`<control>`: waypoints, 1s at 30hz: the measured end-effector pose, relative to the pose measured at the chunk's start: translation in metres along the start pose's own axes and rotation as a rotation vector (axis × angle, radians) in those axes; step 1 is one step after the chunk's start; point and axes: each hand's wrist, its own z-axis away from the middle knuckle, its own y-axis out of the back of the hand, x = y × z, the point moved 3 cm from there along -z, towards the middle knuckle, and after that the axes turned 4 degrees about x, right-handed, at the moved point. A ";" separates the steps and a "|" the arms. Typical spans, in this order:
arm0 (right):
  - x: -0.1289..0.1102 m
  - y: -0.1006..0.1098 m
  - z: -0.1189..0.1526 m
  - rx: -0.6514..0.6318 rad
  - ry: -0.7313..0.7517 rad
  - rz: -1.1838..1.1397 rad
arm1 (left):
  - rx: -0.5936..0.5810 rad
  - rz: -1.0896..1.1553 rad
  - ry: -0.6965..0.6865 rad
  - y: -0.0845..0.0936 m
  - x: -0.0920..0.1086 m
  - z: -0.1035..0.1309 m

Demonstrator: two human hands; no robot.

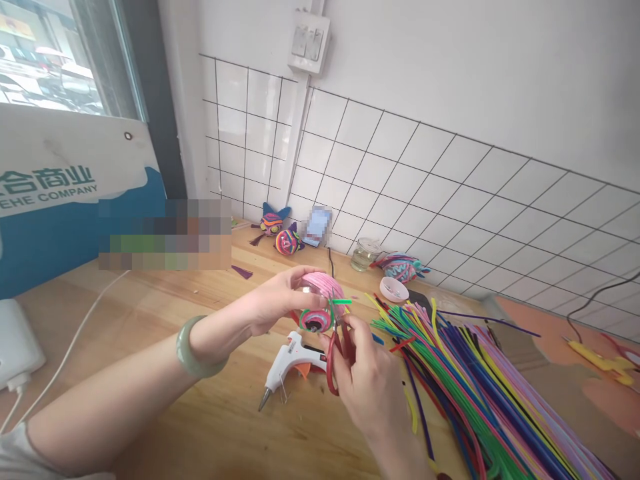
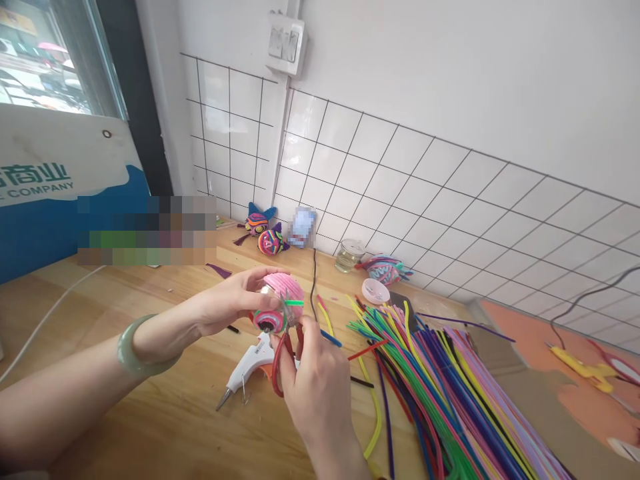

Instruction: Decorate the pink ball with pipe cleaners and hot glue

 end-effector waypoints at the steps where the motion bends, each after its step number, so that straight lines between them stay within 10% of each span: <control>1: 0.000 0.000 0.000 0.004 0.006 0.001 | -0.003 0.007 -0.001 -0.001 0.001 0.000; 30: 0.005 -0.002 0.001 -0.156 -0.101 -0.153 | 0.014 -0.009 -0.017 -0.001 -0.004 -0.004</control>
